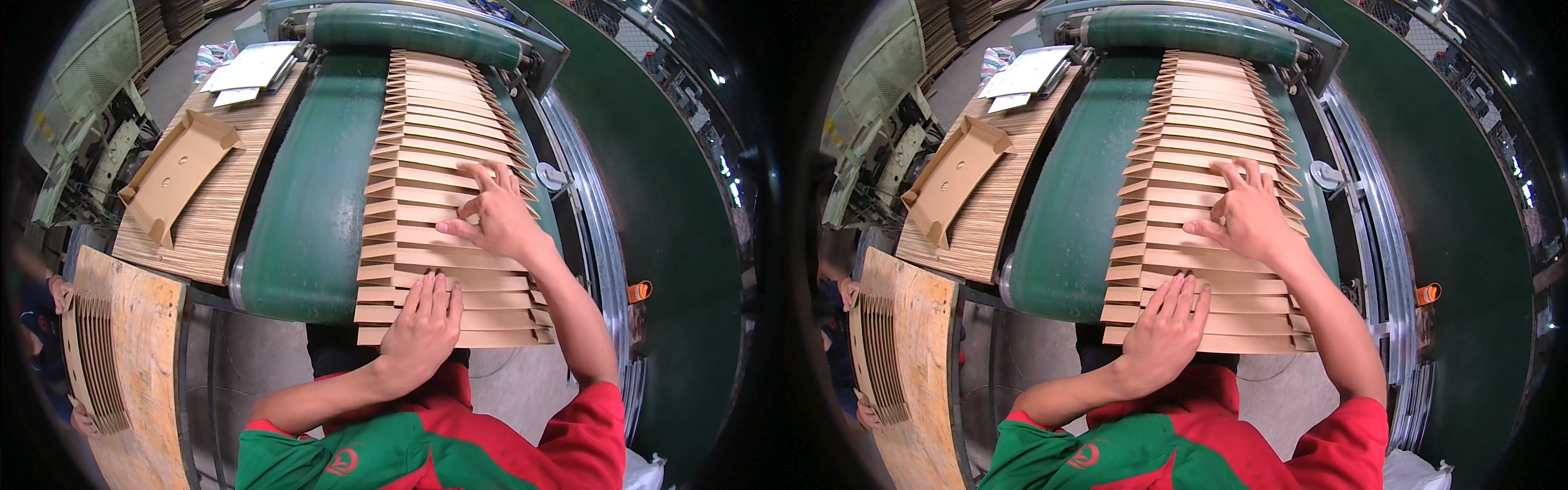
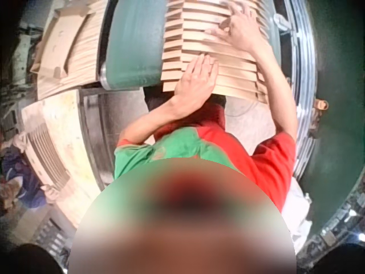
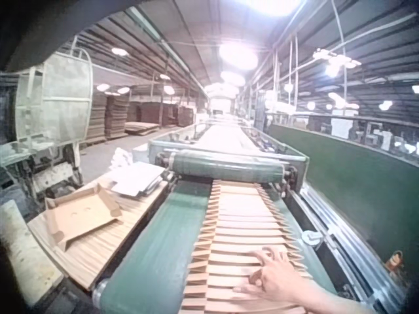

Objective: The person repeatedly picks stacks of flat cardboard pieces from a table and places them onto a moving conveyor belt. They align the pieces on the belt and then transfer them to a nearby table. The task is performed continuously throughout the clip.

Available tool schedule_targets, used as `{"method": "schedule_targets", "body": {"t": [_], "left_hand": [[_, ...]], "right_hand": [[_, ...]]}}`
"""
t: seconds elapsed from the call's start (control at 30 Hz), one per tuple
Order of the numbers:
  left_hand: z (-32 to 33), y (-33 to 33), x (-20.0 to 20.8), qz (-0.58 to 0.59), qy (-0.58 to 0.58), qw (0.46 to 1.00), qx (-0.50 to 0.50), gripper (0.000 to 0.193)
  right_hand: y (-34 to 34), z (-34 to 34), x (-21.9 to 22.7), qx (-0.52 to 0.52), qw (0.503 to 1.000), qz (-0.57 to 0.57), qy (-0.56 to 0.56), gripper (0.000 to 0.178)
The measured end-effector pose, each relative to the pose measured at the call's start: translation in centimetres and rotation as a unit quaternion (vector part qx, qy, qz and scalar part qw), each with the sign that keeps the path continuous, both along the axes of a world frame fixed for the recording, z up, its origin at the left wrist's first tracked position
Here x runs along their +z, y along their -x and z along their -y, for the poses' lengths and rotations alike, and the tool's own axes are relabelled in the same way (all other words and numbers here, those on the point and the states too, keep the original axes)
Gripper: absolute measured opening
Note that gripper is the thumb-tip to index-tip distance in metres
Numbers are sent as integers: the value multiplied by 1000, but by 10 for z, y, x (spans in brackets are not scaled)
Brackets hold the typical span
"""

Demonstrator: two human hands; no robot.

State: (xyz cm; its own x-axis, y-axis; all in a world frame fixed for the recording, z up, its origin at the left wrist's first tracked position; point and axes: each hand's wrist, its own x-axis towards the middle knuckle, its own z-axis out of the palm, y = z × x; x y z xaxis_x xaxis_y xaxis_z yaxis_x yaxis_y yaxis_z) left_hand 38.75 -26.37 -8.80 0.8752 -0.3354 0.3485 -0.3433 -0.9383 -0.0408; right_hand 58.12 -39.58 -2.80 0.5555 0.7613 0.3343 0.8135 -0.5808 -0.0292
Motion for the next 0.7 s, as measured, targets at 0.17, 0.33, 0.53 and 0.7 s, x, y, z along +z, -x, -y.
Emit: {"method": "schedule_targets", "body": {"t": [0.17, 0.33, 0.53, 0.7], "left_hand": [[2, 0, -2, 2, 3, 1000, 1, 49], [-1, -5, 17, -36, 16, 999, 2, 54], [-7, -55, 70, -149, 69, 986, 19, 59], [-14, -124, 96, 109, 60, 989, 77, 83]], "right_hand": [[-32, 5, 3, 35, 991, -127, -23, 63], [-59, 2, 0, 4, 976, -218, 22, 66], [-85, -22, 28, 4, 983, -150, 103, 88], [-119, -26, 88, 15, 945, -237, 224, 61]]}}
